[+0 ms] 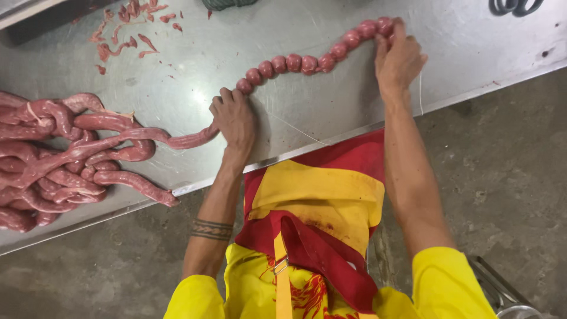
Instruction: The person ties string around long sections of filled meat casing at intervals to create individual links, using scissors to cut the string once finished.
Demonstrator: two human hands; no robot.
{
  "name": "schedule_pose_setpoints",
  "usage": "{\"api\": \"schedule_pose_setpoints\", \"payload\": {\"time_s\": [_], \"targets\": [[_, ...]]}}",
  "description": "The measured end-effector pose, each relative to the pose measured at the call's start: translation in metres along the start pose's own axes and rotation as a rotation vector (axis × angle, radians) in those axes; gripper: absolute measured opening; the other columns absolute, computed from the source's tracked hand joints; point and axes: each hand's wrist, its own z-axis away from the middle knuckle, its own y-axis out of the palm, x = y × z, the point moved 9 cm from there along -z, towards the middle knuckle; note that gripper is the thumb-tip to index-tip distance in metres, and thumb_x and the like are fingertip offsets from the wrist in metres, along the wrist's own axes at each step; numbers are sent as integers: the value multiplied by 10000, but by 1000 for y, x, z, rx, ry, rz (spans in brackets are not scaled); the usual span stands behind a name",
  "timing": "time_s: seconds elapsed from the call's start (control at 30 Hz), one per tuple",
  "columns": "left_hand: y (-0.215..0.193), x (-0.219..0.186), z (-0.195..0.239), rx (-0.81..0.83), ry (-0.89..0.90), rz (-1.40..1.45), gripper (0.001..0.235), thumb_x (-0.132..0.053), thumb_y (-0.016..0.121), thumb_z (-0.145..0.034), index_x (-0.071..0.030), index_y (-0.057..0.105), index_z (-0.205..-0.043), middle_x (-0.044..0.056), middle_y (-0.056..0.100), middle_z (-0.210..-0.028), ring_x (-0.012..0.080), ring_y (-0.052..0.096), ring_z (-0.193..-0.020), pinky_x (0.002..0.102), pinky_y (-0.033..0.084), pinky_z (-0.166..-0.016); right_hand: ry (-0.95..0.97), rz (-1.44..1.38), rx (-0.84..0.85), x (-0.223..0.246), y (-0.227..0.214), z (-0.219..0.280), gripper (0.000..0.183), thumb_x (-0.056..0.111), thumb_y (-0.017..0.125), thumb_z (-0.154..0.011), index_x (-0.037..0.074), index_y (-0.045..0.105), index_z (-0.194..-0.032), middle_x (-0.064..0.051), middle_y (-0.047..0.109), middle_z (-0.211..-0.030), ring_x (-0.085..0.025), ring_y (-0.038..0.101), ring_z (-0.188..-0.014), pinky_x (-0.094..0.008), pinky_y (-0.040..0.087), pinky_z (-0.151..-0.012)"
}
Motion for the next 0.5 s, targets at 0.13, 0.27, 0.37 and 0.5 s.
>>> {"api": "schedule_pose_setpoints", "payload": {"time_s": [0.13,0.27,0.37,0.5], "targets": [[23,-19,-31,-108,13,98,99,-87,530,-973,-42,604,-1021,147,557,-1056,326,511,-1045,459,435,-938,73,-533,-142,-58,-21,26,885,198,831,-1025,-29,192,-1593,-86,666,-1028,-202,638,-946,-386,544,-910],[28,-12,-66,-22,13,60,84,-70,561,-909,-65,632,-952,133,604,-968,332,547,-959,469,421,-838,166,-727,172,-146,-41,233,494,82,596,-1033,8,372,-1467,-92,534,-1247,-157,590,-923,-331,509,-834],[19,-4,-84,107,117,139,88,-97,573,-1003,-70,642,-956,101,651,-900,318,580,-886,471,421,-807,736,-494,1034,-252,-66,420,420,378,635,-974,75,769,-1233,-117,809,-1115,-242,712,-1115,-478,476,-1066],[2,-12,-81,183,271,262,139,-181,630,-1007,-78,666,-920,107,676,-876,321,610,-863,484,414,-783,1105,-1266,456,-313,-140,471,383,194,597,-1058,138,561,-1435,-172,678,-1301,-163,597,-856,-353,435,-804]]}}
